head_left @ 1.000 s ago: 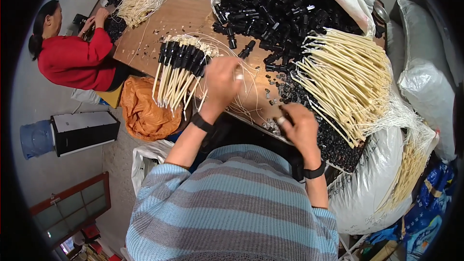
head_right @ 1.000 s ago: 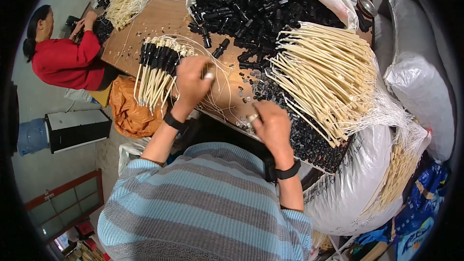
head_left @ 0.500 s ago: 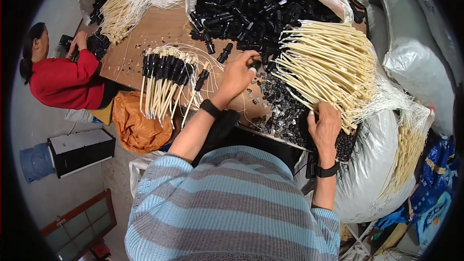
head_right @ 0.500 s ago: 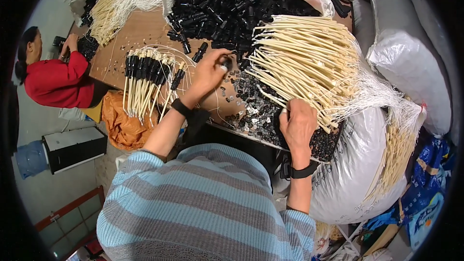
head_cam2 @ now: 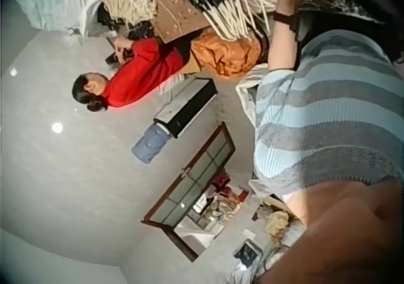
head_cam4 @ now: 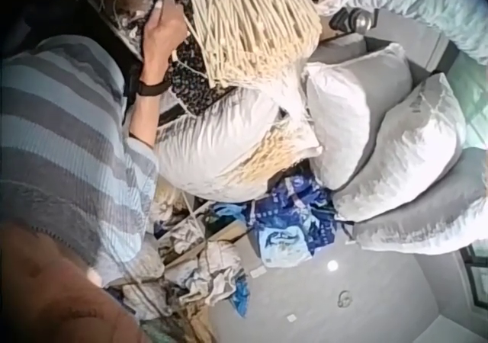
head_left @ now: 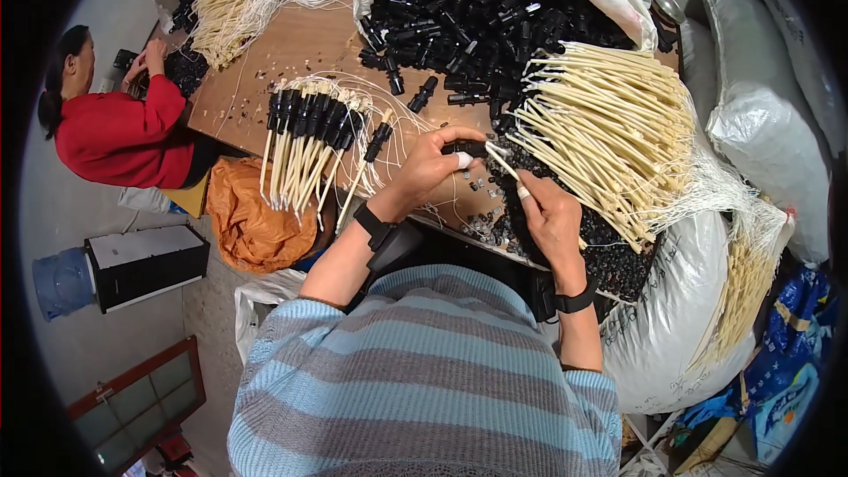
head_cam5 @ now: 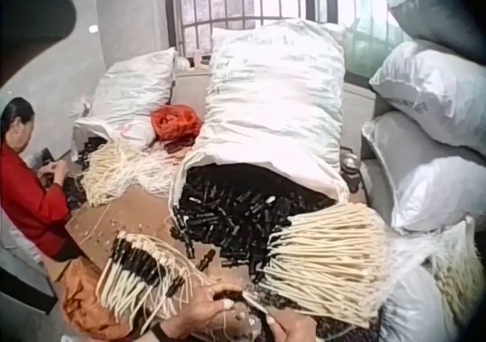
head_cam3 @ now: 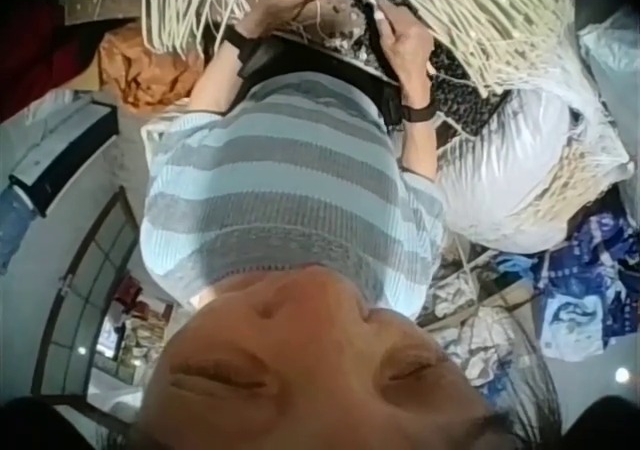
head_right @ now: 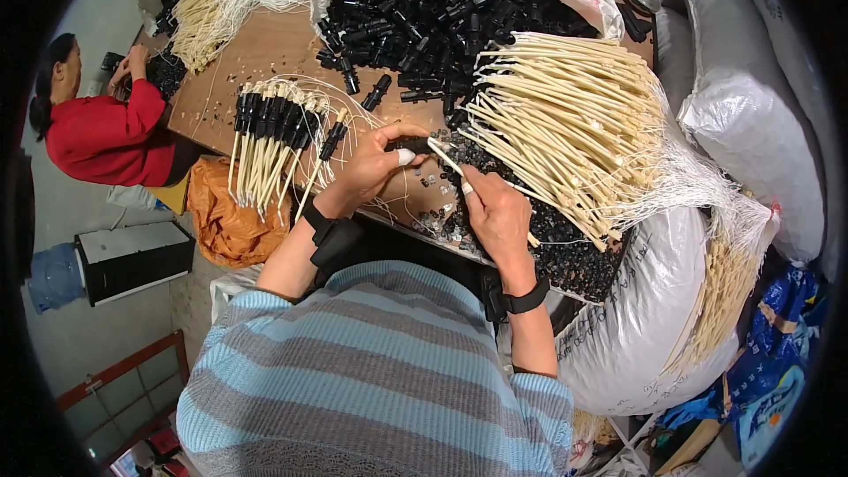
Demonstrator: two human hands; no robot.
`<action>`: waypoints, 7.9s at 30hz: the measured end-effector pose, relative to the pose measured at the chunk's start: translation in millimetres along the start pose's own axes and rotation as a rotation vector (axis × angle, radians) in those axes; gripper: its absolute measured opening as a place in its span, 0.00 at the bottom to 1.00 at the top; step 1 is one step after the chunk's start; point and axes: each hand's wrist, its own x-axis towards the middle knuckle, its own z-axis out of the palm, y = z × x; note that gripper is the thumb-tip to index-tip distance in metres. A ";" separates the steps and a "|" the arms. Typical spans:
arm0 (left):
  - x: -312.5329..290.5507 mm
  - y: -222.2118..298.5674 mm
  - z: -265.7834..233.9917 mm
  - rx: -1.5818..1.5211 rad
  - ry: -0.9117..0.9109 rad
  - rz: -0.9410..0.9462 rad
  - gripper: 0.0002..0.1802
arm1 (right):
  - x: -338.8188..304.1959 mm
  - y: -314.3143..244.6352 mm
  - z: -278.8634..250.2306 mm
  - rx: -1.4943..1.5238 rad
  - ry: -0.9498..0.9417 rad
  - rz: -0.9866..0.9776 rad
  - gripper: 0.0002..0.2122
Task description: The person picks up a black plastic component and a white corded stick, inserts the stick into the component, and slides a small metal ring over the assembly. They repeat this process for several components, occasionally moving finished pieces aside on the table.
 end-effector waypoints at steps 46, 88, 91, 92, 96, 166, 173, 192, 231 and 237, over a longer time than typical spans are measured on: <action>-14.2 -3.9 -2.7 1.185 -0.198 0.385 0.24 | 0.1 -13.1 19.6 -0.056 0.074 -0.098 0.03; 7.8 -1.3 27.5 0.581 -0.085 0.104 0.12 | -7.9 9.2 31.5 0.404 0.047 0.473 0.04; -0.8 -12.2 45.9 0.788 -0.130 0.600 0.11 | -4.4 -1.0 34.4 0.422 0.043 0.414 0.04; -1.4 -13.6 47.1 1.078 -0.078 0.853 0.10 | -4.7 -2.4 36.0 0.342 0.068 0.338 0.04; -5.1 -11.4 45.2 1.131 -0.028 0.898 0.08 | -6.3 -5.8 33.3 0.164 0.124 0.218 0.02; 59.0 29.4 -56.0 1.744 0.255 0.578 0.15 | -23.5 45.2 -49.4 -0.606 0.076 0.161 0.06; 15.7 24.3 -14.0 1.186 0.037 0.288 0.17 | -1.5 11.9 -36.5 -0.330 0.190 -0.376 0.06; -1.8 14.3 14.1 1.176 -0.303 0.904 0.12 | -4.5 -5.1 -46.6 -0.428 0.040 0.102 0.14; -23.7 23.5 37.6 1.273 -0.343 0.137 0.24 | -5.7 -14.4 23.2 0.212 -0.002 -0.100 0.06; -16.9 13.7 20.5 1.059 -0.221 0.586 0.15 | -6.6 -18.4 19.5 0.044 -0.004 -0.105 0.05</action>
